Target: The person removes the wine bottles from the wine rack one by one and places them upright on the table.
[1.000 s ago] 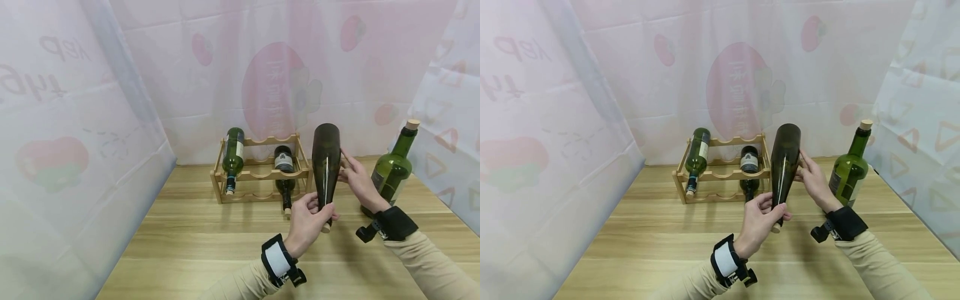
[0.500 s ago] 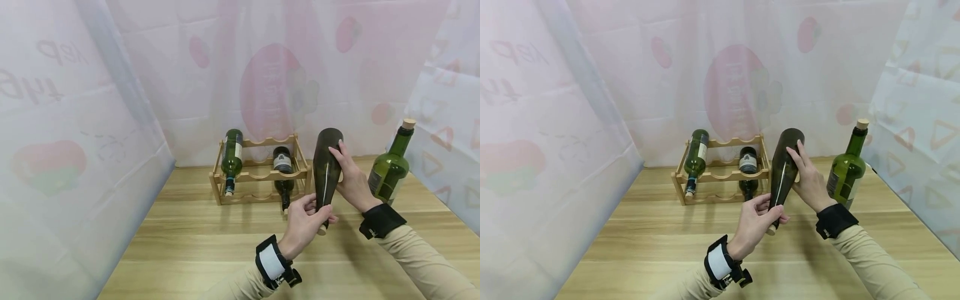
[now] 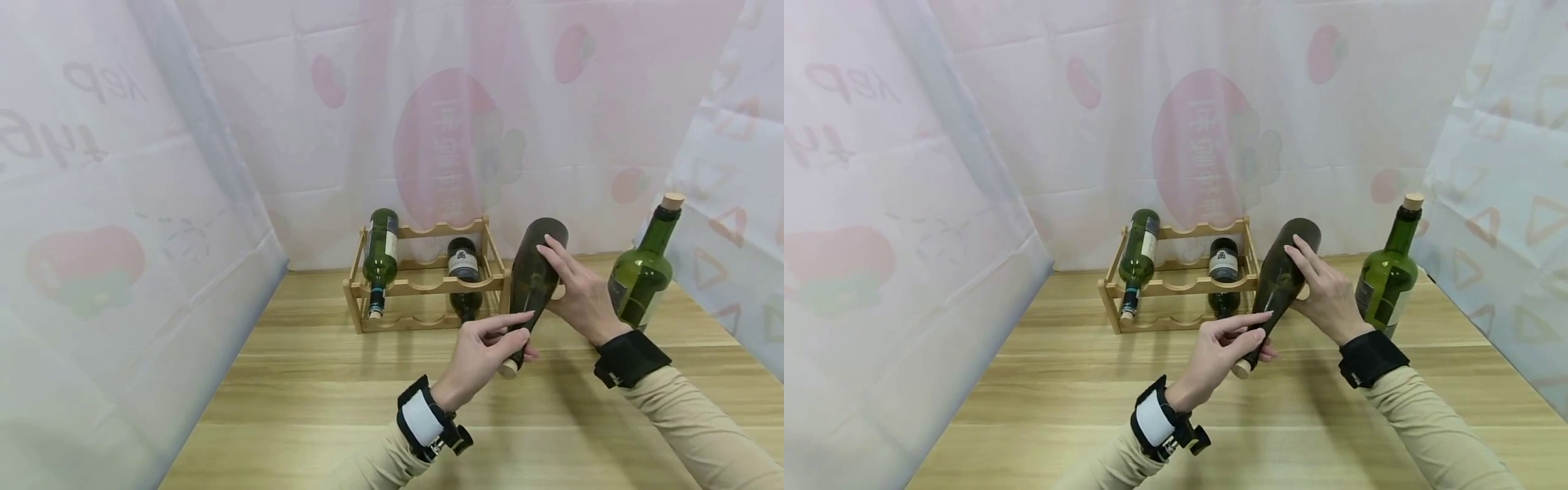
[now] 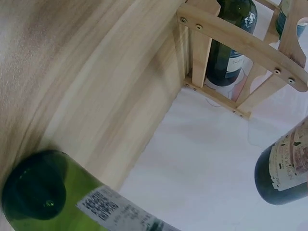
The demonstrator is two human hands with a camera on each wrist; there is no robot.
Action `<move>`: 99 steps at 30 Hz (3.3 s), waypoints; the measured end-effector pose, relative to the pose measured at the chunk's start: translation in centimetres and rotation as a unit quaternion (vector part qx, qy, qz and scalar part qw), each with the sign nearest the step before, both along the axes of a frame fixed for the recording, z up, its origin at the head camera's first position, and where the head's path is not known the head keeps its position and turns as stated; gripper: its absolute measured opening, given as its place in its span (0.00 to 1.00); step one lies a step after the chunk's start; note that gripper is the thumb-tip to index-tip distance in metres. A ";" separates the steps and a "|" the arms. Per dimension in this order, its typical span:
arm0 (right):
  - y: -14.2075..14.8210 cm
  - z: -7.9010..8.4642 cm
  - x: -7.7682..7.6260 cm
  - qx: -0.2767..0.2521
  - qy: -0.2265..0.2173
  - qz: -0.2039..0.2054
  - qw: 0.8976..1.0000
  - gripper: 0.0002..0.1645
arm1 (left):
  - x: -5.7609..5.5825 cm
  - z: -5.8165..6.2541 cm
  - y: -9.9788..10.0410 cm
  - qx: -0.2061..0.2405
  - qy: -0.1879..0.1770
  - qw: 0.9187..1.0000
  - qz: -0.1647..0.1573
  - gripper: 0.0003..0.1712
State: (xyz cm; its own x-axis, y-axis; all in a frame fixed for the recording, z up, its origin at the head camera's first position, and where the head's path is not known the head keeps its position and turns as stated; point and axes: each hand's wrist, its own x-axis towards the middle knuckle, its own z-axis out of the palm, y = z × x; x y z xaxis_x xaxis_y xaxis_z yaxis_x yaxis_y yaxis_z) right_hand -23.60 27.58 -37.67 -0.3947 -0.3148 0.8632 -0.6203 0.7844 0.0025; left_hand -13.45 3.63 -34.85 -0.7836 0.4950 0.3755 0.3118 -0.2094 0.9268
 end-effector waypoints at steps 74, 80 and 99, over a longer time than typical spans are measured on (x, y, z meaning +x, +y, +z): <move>-0.6 1.4 3.3 0.014 -0.091 0.018 0.996 0.48 | -4.0 5.5 -1.6 0.043 0.109 0.993 -0.007 0.20; -0.7 1.4 3.4 0.018 -0.095 0.021 0.995 0.46 | -4.3 5.7 -1.7 0.029 0.106 0.994 0.007 0.18; -1.0 1.4 3.9 0.024 -0.100 0.016 0.995 0.46 | -4.8 6.6 -1.7 0.013 0.054 0.998 0.022 0.12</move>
